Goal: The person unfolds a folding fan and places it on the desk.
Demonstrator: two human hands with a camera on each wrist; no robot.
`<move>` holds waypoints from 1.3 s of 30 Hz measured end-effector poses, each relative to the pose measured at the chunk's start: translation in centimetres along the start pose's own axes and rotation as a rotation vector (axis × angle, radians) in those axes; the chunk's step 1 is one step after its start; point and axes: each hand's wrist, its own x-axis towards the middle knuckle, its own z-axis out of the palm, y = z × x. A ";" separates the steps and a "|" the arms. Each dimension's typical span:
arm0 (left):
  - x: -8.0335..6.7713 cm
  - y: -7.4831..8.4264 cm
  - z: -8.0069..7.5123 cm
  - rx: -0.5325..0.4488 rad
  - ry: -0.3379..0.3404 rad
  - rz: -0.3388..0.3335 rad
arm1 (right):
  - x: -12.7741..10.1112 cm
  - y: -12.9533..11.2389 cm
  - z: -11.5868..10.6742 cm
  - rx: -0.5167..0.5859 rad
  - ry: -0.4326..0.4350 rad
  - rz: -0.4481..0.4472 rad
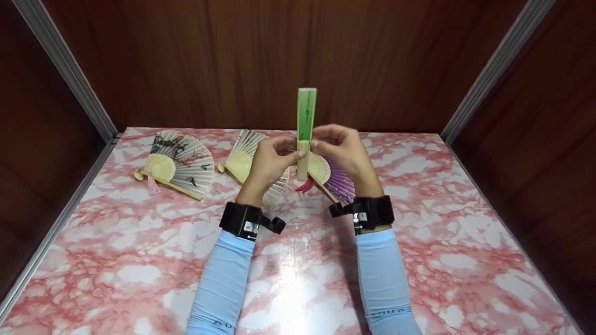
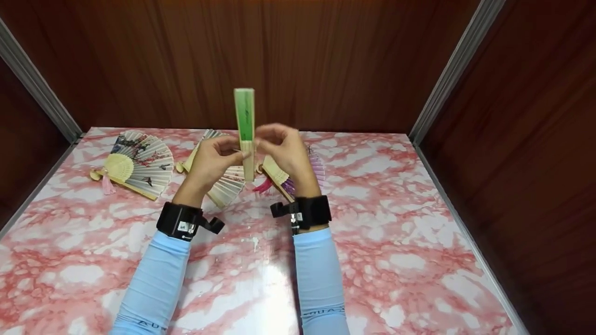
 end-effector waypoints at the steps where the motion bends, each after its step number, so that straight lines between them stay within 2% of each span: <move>1: 0.0 0.0 0.0 -0.033 0.012 -0.005 | 0.0 0.2 0.1 -0.018 -0.035 0.019; 5: 0.0 0.0 -0.2 -0.087 0.039 -0.030 | 0.1 0.6 0.5 -0.059 -0.109 0.062; 10: -0.2 0.0 -0.2 -0.088 0.047 -0.031 | 0.0 0.5 0.9 -0.027 -0.067 0.072; 15: -0.3 -0.1 0.2 -0.142 0.059 -0.044 | -0.1 0.4 1.0 0.005 -0.035 0.091; 22: -0.3 -0.4 0.2 -0.229 0.071 -0.061 | -0.2 0.4 1.6 0.104 0.022 0.106; 31: -0.3 -0.5 -0.4 -0.279 0.090 -0.080 | -0.1 0.4 2.1 0.117 0.036 0.130; 39: -0.2 -0.5 -0.5 -0.336 0.150 -0.092 | -0.2 0.5 1.8 0.157 0.045 0.122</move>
